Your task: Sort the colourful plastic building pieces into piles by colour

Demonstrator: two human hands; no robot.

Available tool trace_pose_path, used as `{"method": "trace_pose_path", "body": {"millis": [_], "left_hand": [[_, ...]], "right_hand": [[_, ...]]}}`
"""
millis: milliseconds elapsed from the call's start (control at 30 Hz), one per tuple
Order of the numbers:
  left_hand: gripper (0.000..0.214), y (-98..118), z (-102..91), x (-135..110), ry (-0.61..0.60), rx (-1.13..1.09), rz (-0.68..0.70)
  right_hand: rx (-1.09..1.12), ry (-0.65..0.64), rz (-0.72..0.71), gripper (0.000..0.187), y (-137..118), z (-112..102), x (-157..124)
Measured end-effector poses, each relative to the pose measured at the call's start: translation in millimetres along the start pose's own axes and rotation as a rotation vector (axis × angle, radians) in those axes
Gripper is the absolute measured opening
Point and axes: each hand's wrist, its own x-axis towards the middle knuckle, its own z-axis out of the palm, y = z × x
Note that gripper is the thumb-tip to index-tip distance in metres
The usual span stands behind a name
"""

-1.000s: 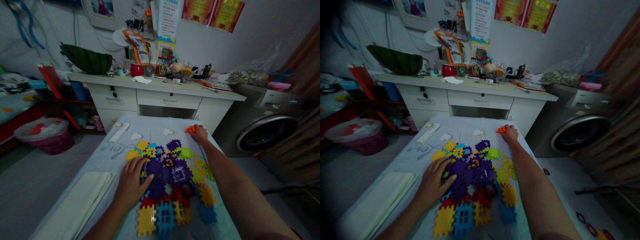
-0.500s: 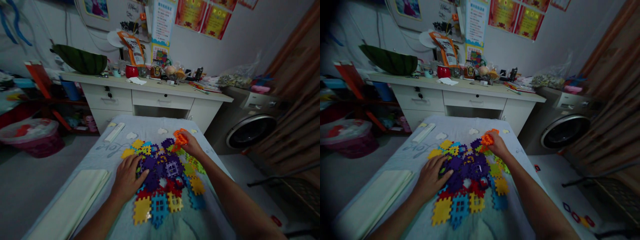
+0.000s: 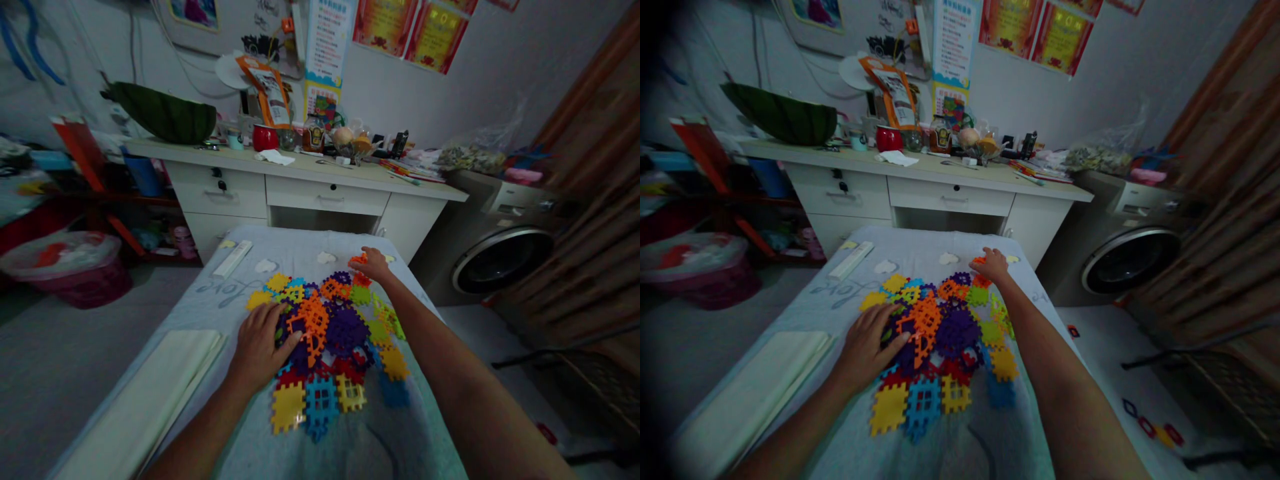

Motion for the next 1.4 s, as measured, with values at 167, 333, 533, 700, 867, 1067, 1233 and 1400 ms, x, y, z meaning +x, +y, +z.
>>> {"method": "trace_pose_path", "body": {"millis": [167,333,533,700,867,1067,1233,1400], "left_hand": [[0.050,1,-0.6,0,-0.016,0.009,0.001],[0.049,0,-0.2,-1,-0.022,0.021,-0.004],[0.049,0,0.1,0,-0.025,0.027,0.003],[0.048,2,-1.2,1,-0.018,0.027,-0.002],[0.048,1,0.0,0,-0.026,0.039,-0.008],[0.049,1,-0.1,1,-0.012,0.030,-0.005],[0.049,0,0.7,0,-0.029,0.051,-0.007],[0.050,2,-0.1,0,-0.042,0.046,-0.023]], "right_hand": [[-0.091,-0.069,0.221,0.084,17,25,23],[-0.129,-0.036,0.099,0.054,26,30,25],[0.057,0.011,-0.052,0.040,45,25,6],[0.361,-0.111,-0.069,0.036,53,15,-16],[0.234,-0.227,-0.092,0.047,41,8,-26],[0.081,-0.276,-0.057,0.038,25,7,-29],[0.101,-0.257,-0.118,0.030,23,6,-36],[0.180,-0.321,-0.159,0.034,23,5,-44]]}}
